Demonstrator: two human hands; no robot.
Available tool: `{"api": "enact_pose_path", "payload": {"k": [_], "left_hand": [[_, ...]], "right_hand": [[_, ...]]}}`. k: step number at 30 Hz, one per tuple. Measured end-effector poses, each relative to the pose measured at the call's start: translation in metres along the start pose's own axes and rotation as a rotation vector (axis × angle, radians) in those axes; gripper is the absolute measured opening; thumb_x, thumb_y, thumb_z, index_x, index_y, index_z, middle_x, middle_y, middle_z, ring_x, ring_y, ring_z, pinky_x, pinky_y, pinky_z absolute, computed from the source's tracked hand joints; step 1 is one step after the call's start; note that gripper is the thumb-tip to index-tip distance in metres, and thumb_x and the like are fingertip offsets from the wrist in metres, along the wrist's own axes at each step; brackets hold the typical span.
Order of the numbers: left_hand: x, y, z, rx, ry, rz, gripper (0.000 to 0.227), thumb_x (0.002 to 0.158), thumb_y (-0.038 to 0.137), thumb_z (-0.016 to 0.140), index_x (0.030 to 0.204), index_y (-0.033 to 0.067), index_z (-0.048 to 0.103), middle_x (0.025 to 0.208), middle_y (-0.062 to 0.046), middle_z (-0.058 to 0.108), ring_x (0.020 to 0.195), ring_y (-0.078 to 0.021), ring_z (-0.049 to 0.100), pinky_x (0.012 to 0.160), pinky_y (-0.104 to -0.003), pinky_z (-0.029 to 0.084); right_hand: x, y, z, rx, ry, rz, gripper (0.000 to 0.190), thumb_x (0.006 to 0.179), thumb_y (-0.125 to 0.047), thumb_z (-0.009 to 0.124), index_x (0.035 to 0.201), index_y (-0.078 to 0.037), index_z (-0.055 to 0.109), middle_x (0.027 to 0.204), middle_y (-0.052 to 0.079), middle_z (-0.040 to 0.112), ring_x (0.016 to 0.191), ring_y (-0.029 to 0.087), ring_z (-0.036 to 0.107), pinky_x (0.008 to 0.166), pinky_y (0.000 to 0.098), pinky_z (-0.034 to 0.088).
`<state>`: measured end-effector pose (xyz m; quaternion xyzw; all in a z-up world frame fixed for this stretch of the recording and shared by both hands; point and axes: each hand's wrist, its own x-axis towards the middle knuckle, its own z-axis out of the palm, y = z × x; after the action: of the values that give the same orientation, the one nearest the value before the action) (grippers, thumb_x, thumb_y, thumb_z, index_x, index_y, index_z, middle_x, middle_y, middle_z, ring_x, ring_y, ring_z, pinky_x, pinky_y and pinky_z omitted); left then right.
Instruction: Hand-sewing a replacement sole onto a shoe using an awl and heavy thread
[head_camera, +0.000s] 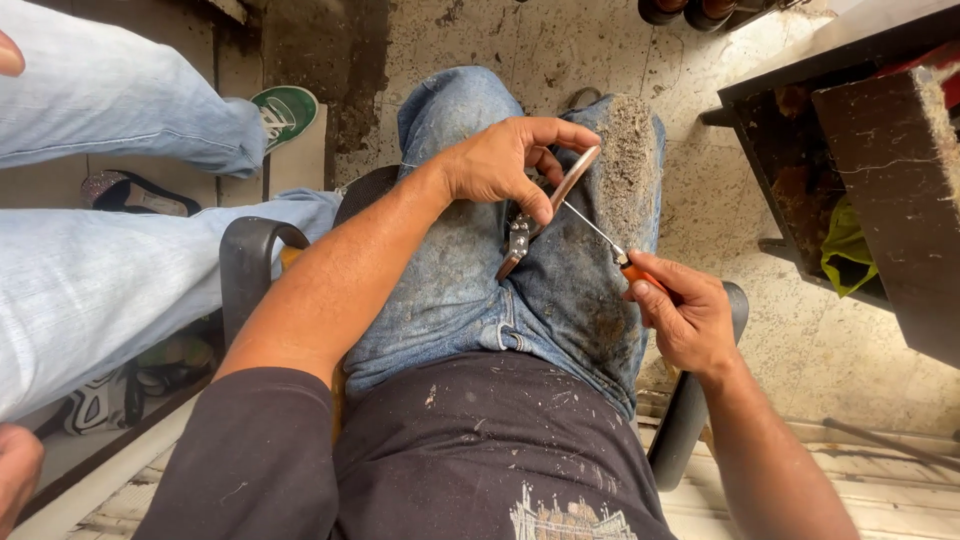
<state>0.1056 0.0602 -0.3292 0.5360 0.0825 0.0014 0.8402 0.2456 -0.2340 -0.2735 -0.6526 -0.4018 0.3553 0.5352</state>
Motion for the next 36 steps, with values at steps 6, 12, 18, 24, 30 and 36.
{"api": "enact_pose_path", "payload": {"k": [6, 12, 18, 24, 30, 36], "left_hand": [[0.005, -0.010, 0.000, 0.101, 0.026, 0.077, 0.096, 0.050, 0.001, 0.106, 0.136, 0.0054, 0.064, 0.138, -0.014, 0.060, 0.093, -0.0148, 0.063, 0.073, -0.025, 0.065], [0.009, -0.015, -0.002, 0.155, 0.005, 0.136, 0.095, 0.048, 0.009, 0.108, 0.133, 0.0031, 0.066, 0.133, -0.015, 0.062, 0.090, -0.0137, 0.061, 0.077, -0.025, 0.063], [0.006, -0.016, -0.004, 0.157, -0.006, 0.137, 0.094, 0.049, 0.012, 0.108, 0.133, 0.0038, 0.066, 0.131, -0.015, 0.063, 0.090, -0.0135, 0.060, 0.077, -0.025, 0.062], [0.006, -0.015, -0.006, 0.153, -0.004, 0.133, 0.094, 0.049, 0.013, 0.108, 0.132, 0.0044, 0.066, 0.131, -0.015, 0.064, 0.090, -0.0139, 0.060, 0.076, -0.024, 0.061], [0.007, -0.020, -0.006, 0.148, -0.007, 0.130, 0.094, 0.049, 0.015, 0.108, 0.133, 0.0049, 0.066, 0.131, -0.015, 0.063, 0.090, -0.0140, 0.059, 0.076, -0.025, 0.061], [0.009, -0.015, -0.010, 0.166, -0.007, 0.135, 0.092, 0.050, 0.016, 0.108, 0.132, 0.0062, 0.067, 0.130, -0.014, 0.064, 0.090, -0.0137, 0.060, 0.076, -0.025, 0.061]], "right_hand": [[0.000, 0.000, -0.016, -0.010, -0.054, 0.058, 0.029, 0.091, 0.001, 0.069, 0.120, 0.005, 0.072, 0.068, 0.020, 0.070, 0.041, 0.015, 0.060, 0.038, 0.0306, 0.047], [0.006, 0.001, -0.022, 0.041, -0.100, 0.126, 0.032, 0.091, 0.000, 0.068, 0.123, 0.004, 0.071, 0.067, 0.019, 0.069, 0.041, 0.014, 0.058, 0.037, 0.0297, 0.046], [0.015, -0.011, -0.020, 0.135, -0.124, 0.200, 0.034, 0.092, 0.001, 0.067, 0.126, 0.002, 0.069, 0.065, 0.021, 0.067, 0.039, 0.014, 0.055, 0.035, 0.0280, 0.045], [0.012, -0.015, -0.010, 0.212, -0.091, 0.299, 0.033, 0.095, 0.001, 0.063, 0.128, 0.000, 0.068, 0.065, 0.023, 0.066, 0.037, 0.015, 0.054, 0.033, 0.0282, 0.045], [0.012, -0.023, -0.010, 0.059, -0.091, 0.268, 0.032, 0.094, 0.000, 0.066, 0.125, 0.003, 0.069, 0.067, 0.023, 0.069, 0.038, 0.015, 0.056, 0.033, 0.0284, 0.045], [0.021, -0.031, -0.004, 0.007, -0.086, 0.270, 0.029, 0.094, 0.000, 0.066, 0.122, 0.005, 0.070, 0.068, 0.023, 0.069, 0.039, 0.015, 0.057, 0.033, 0.0284, 0.046]]}}
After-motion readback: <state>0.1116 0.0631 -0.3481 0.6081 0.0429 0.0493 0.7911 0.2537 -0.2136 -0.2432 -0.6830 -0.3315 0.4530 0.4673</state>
